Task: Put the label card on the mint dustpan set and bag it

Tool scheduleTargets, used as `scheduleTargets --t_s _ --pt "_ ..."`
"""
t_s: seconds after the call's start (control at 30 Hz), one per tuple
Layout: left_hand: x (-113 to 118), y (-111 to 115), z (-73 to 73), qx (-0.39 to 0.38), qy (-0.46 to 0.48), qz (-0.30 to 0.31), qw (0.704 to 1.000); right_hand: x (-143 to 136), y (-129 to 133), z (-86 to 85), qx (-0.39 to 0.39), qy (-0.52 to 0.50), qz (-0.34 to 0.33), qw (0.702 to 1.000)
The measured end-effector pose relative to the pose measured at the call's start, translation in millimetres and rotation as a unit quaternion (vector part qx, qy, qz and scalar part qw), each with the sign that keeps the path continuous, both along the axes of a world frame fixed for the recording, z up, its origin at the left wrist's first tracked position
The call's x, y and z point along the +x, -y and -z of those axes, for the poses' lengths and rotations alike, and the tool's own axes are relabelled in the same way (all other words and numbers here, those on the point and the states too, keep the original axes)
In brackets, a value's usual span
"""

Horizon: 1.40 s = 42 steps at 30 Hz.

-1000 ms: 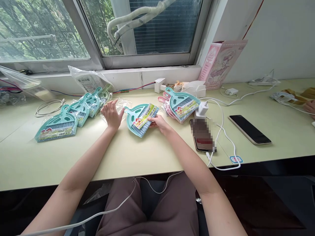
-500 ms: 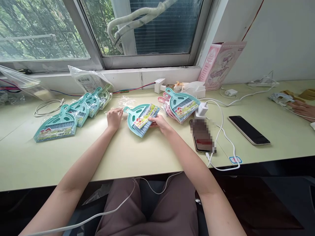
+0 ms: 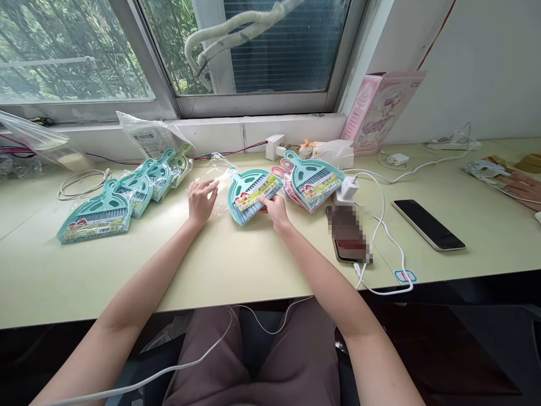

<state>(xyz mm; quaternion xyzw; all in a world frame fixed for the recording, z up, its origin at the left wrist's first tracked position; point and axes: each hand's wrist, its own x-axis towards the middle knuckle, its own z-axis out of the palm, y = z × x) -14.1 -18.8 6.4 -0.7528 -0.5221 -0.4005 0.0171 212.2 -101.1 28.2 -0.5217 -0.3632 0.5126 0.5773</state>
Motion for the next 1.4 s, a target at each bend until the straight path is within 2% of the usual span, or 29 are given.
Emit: scheduleTargets --t_s 0.13,0.23,0.37,0.47,0.53,0.6,0.7,0.8,0.87,0.93,1.1,1.2,1.4 --pt "2 1 -1.8 0.01 0.002 0.018 1.0 -7 1 -0.2 0.006 0.02 -0.039 0.999" --pt "8 7 -7.8 0.02 -0.008 0.085 0.996 -10 1 1.4 0.003 0.005 -0.088 0.996" --pt "20 23 -16.2 0.033 -0.036 0.154 0.987 -7 -1 5.5 0.008 -0.026 -0.072 0.997" --pt "25 34 -20.3 0.049 -0.008 0.115 0.992 -1 -3 7.9 0.028 -0.059 -0.045 0.997" --pt "25 35 -21.9 0.054 0.061 0.047 0.996 2 -4 8.1 0.035 -0.083 -0.026 0.996" --pt "23 29 -21.8 0.044 0.158 0.005 0.986 5 -5 7.5 0.039 -0.104 -0.007 0.994" --pt "19 13 -17.9 -0.069 0.312 0.039 0.947 8 -6 6.5 0.044 -0.122 0.003 0.992" --pt "19 -1 -12.6 -0.227 0.449 0.115 0.857 8 -6 7.2 0.04 -0.129 0.003 0.991" --pt "21 -5 -11.0 -0.277 0.506 0.176 0.798 7 -6 8.5 0.038 -0.127 0.0 0.991" --pt "22 -5 -11.9 -0.288 0.531 0.221 0.766 5 -6 10.1 0.036 -0.122 -0.013 0.992" --pt "22 5 -19.9 -0.319 0.494 0.282 0.758 5 -7 12.6 0.021 -0.11 -0.046 0.993" --pt "22 10 -21.6 -0.356 0.449 0.32 0.755 7 -9 13.2 0.019 -0.114 -0.026 0.993" --pt "34 18 -15.6 -0.413 0.39 0.37 0.735 10 -13 13.4 0.047 -0.169 0.04 0.984"
